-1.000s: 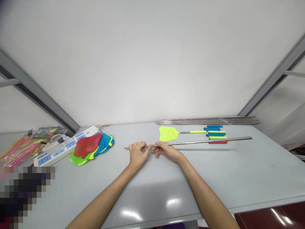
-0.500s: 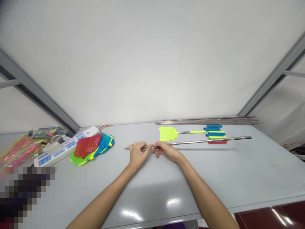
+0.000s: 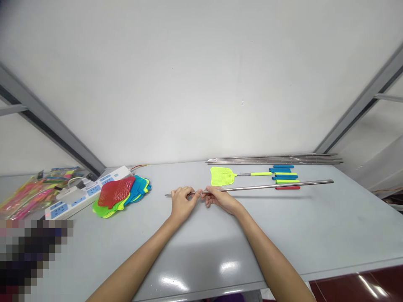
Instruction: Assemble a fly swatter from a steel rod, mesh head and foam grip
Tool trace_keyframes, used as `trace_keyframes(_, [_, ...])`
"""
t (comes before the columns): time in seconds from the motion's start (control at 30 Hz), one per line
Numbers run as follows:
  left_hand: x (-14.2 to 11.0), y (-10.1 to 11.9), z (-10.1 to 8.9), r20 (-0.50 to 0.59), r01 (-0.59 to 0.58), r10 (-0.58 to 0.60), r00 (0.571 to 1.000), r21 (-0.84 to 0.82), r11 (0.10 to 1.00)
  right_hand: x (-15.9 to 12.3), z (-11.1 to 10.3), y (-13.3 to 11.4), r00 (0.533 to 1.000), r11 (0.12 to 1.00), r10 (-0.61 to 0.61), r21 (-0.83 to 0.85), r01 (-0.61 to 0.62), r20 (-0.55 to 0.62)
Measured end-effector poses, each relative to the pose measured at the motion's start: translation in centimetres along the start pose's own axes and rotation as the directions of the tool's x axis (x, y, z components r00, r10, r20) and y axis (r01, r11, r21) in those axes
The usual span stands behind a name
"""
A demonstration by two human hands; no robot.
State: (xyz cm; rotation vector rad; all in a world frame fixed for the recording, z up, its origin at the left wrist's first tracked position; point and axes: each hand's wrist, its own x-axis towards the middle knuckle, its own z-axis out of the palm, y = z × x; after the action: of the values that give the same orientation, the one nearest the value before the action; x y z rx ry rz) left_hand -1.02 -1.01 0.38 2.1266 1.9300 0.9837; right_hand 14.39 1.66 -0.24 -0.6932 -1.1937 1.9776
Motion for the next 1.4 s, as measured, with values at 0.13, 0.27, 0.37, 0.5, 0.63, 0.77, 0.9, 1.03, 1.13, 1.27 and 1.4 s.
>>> trace_keyframes(0.13, [-0.02, 0.08, 0.01, 0.0, 0.005, -0.005, 1.0, 0.003, 1.0, 0.07, -0.04, 0.08, 1.0, 1.0, 0.001, -0.006, -0.001, -0.003])
trace_keyframes(0.27, [-0.01, 0.1, 0.05, 0.008, 0.009, -0.009, 1.0, 0.005, 1.0, 0.05, -0.03, 0.09, 1.0, 1.0, 0.007, -0.008, -0.007, -0.013])
trace_keyframes(0.37, [-0.01, 0.12, 0.04, 0.014, 0.012, -0.012, 1.0, 0.001, 1.0, 0.0, 0.06, 0.03, 1.0, 1.0, 0.008, -0.004, -0.008, -0.016])
trace_keyframes(0.5, [0.0, 0.15, -0.02, 0.018, 0.01, -0.01, 1.0, -0.007, 1.0, -0.09, 0.23, -0.09, 1.0, 1.0, 0.012, 0.0, -0.012, -0.029])
trace_keyframes(0.63, [0.04, 0.14, -0.06, 0.027, 0.007, -0.007, 1.0, 0.005, 1.0, -0.13, 0.32, -0.21, 1.0, 1.0, 0.011, 0.0, -0.011, -0.03])
trace_keyframes(0.77, [0.0, 0.13, -0.1, 0.028, -0.02, 0.02, 0.999, 0.018, 1.0, -0.09, 0.27, -0.16, 0.999, 1.0, 0.008, 0.018, -0.008, -0.031])
trace_keyframes(0.9, [-0.07, 0.15, -0.16, 0.026, -0.043, 0.043, 0.999, 0.022, 0.999, -0.07, 0.28, -0.06, 0.998, 0.999, 0.012, 0.042, -0.009, -0.06])
trace_keyframes(1.03, [0.06, -0.05, -0.3, 0.022, -0.062, 0.062, 0.998, 0.02, 0.998, -0.16, 0.42, -0.2, 0.997, 0.998, 0.022, 0.055, -0.018, -0.074])
trace_keyframes(1.13, [0.29, -0.31, -0.47, 0.017, -0.082, 0.081, 0.997, 0.029, 0.996, -0.21, 0.44, -0.33, 0.997, 0.999, 0.025, 0.048, -0.022, -0.075])
trace_keyframes(1.27, [0.44, -0.46, -0.62, 0.0, -0.091, 0.091, 0.996, 0.046, 0.995, -0.19, 0.41, -0.33, 0.997, 0.999, 0.03, 0.039, -0.028, -0.067])
trace_keyframes(1.4, [0.35, -0.44, -0.5, -0.01, -0.064, 0.065, 0.998, 0.067, 0.996, -0.25, 0.4, -0.26, 0.996, 0.999, 0.029, 0.024, -0.027, -0.083])
